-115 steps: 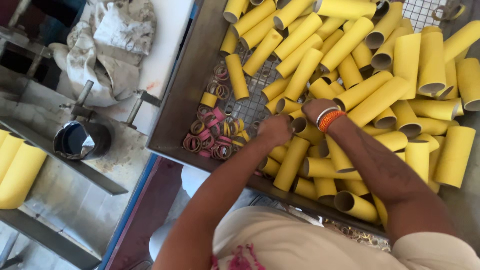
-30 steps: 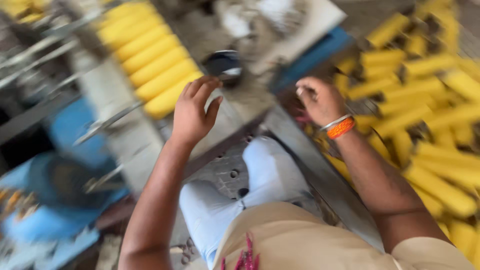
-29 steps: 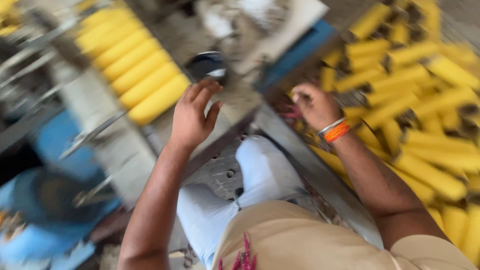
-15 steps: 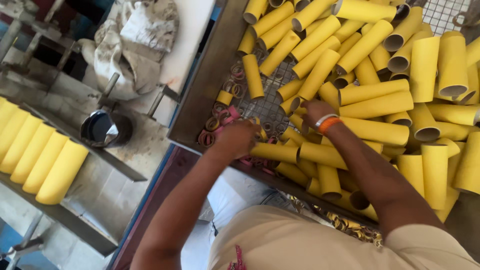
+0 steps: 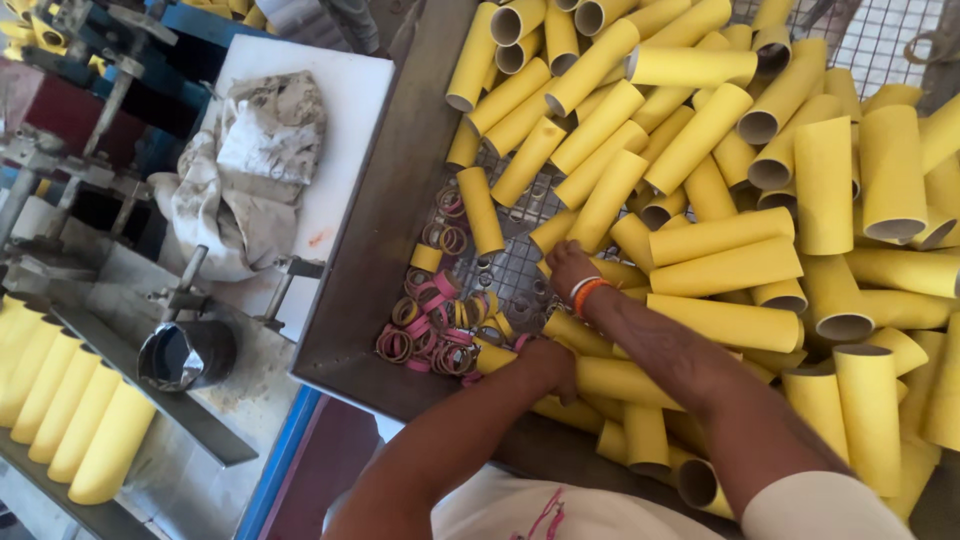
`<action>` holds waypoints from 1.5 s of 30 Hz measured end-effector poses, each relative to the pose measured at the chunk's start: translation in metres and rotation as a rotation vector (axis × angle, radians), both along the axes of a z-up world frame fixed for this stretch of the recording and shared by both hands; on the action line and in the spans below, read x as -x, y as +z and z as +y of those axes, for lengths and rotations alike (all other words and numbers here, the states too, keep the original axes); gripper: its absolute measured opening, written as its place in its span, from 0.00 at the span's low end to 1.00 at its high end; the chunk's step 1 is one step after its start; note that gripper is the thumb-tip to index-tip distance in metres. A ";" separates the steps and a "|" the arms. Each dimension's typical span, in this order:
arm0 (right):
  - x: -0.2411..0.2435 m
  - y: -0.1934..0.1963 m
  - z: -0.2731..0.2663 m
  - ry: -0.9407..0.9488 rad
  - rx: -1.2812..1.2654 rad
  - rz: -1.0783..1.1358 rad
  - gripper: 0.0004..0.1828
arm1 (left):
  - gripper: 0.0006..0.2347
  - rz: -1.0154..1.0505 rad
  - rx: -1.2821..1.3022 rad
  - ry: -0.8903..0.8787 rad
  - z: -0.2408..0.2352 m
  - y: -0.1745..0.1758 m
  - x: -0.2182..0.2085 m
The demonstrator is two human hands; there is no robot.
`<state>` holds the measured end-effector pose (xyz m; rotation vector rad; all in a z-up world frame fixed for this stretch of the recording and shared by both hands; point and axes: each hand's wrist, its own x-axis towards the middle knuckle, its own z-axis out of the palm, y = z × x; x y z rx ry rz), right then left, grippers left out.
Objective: The person repeatedly picks up yellow cylindrical objects from a pile, places them onto a machine conveyor, and then removes them to return to the pile. The person handles the cylinders one at a time or in small groups, moving them between the conveyor and the pile continuously.
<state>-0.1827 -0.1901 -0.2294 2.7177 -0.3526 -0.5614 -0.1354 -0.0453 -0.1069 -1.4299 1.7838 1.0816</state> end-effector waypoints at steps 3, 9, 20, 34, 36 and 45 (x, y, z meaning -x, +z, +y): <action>0.012 0.034 -0.002 0.189 -0.176 -0.081 0.11 | 0.16 -0.079 0.113 0.004 -0.002 -0.008 -0.007; 0.003 0.070 -0.028 -0.164 -0.611 -0.555 0.21 | 0.13 -0.023 0.330 0.417 -0.023 0.017 -0.170; 0.087 0.022 -0.180 -0.861 -0.658 -1.062 0.28 | 0.11 0.999 0.053 2.018 -0.086 -0.118 -0.198; 0.036 0.002 -0.101 -0.959 -0.793 -0.989 0.22 | 0.11 0.453 0.309 1.939 -0.083 -0.144 -0.222; 0.026 0.003 -0.092 -0.946 -0.803 -0.973 0.23 | 0.12 0.251 0.420 1.802 -0.082 -0.138 -0.238; 0.004 0.041 -0.033 -0.970 -0.837 -0.843 0.23 | 0.13 -0.158 0.829 1.328 -0.067 -0.077 -0.259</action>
